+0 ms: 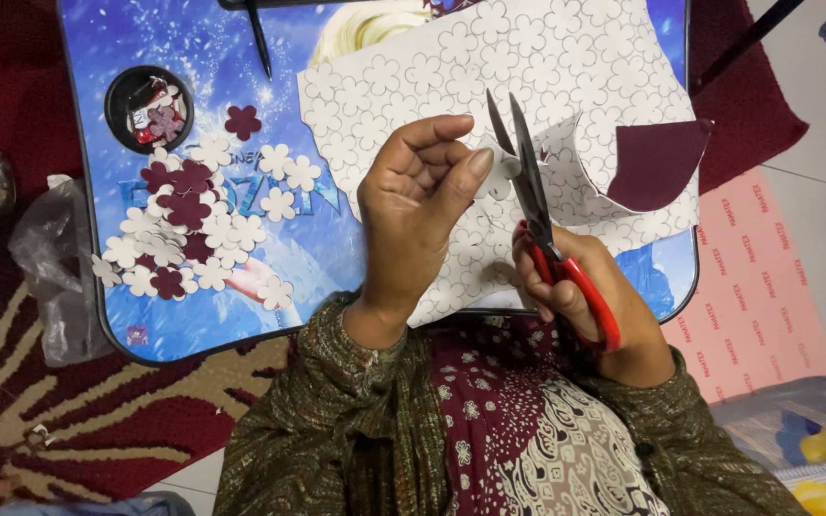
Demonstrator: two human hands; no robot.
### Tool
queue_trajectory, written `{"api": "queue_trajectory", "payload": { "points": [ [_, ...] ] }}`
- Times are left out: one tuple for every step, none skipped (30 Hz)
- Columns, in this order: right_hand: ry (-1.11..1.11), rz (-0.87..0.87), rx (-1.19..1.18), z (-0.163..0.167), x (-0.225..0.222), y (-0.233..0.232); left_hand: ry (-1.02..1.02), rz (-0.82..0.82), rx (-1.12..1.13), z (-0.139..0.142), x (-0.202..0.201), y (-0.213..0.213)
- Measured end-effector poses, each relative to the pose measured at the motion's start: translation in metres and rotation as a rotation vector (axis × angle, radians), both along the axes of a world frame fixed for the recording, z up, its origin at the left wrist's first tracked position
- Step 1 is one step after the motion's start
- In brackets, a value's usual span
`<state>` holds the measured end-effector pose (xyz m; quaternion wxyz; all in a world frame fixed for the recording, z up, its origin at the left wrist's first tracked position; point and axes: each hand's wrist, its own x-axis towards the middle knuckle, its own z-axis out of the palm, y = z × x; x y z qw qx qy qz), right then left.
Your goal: The person sits on the floor with a small tray on their lap and uses red-handled scissors to trim the edges of white foam flower cutouts, rotating each flower by hand to cut evenly around it, then sets finished flowers on a pile with other white and maroon flower cutouts.
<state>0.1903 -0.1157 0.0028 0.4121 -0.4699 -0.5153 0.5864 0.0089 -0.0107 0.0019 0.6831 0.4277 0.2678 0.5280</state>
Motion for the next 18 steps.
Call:
{"api": "queue_trajectory", "payload": {
  "points": [
    [-0.005,0.004,-0.009,0.0,0.001,0.0,0.003,0.007,-0.001,0.0,0.0,0.001],
    [-0.01,0.008,-0.019,-0.001,0.001,0.0,0.006,0.014,-0.001,0.0,0.0,0.002],
    [-0.015,0.013,-0.029,-0.002,0.001,0.0,0.009,0.021,-0.002,-0.001,0.0,0.002],
    [-0.018,0.017,-0.033,-0.002,0.002,0.0,0.015,0.038,0.018,-0.001,0.0,0.003],
    [-0.022,0.021,-0.038,-0.003,0.002,0.0,0.021,0.055,0.039,-0.002,0.001,0.005],
    [-0.025,0.025,-0.042,-0.004,0.001,0.0,0.026,0.072,0.06,-0.003,0.002,0.005],
    [-0.015,0.013,-0.028,-0.004,0.001,0.0,0.013,0.062,0.042,-0.003,0.003,0.004],
    [-0.005,0.0,-0.014,-0.005,0.0,-0.001,0.0,0.05,0.023,-0.003,0.005,0.003],
    [0.005,-0.013,-0.001,-0.005,-0.001,-0.001,-0.014,0.038,0.004,-0.004,0.008,0.002],
    [0.017,-0.026,-0.011,-0.004,-0.002,-0.001,-0.027,0.024,0.004,-0.004,0.01,-0.001],
    [0.029,-0.038,-0.022,-0.004,-0.003,-0.001,-0.039,0.011,0.003,-0.003,0.012,-0.004],
    [0.041,-0.05,-0.033,-0.003,-0.004,-0.001,-0.051,-0.002,0.001,-0.003,0.014,-0.006],
    [0.035,-0.053,-0.027,-0.002,-0.005,-0.001,-0.062,-0.009,-0.012,-0.003,0.016,-0.008],
    [0.028,-0.054,-0.021,-0.001,-0.005,0.0,-0.073,-0.015,-0.024,-0.003,0.017,-0.009],
    [0.022,-0.056,-0.016,0.001,-0.006,0.0,-0.083,-0.021,-0.038,-0.003,0.018,-0.01],
    [0.003,-0.051,0.019,0.002,-0.007,-0.001,-0.091,-0.026,-0.032,-0.002,0.017,-0.011],
    [-0.016,-0.047,0.054,0.004,-0.006,-0.001,-0.1,-0.032,-0.026,-0.002,0.017,-0.01],
    [-0.036,-0.043,0.089,0.006,-0.006,-0.001,-0.108,-0.038,-0.021,-0.001,0.016,-0.011]
  ]
}}
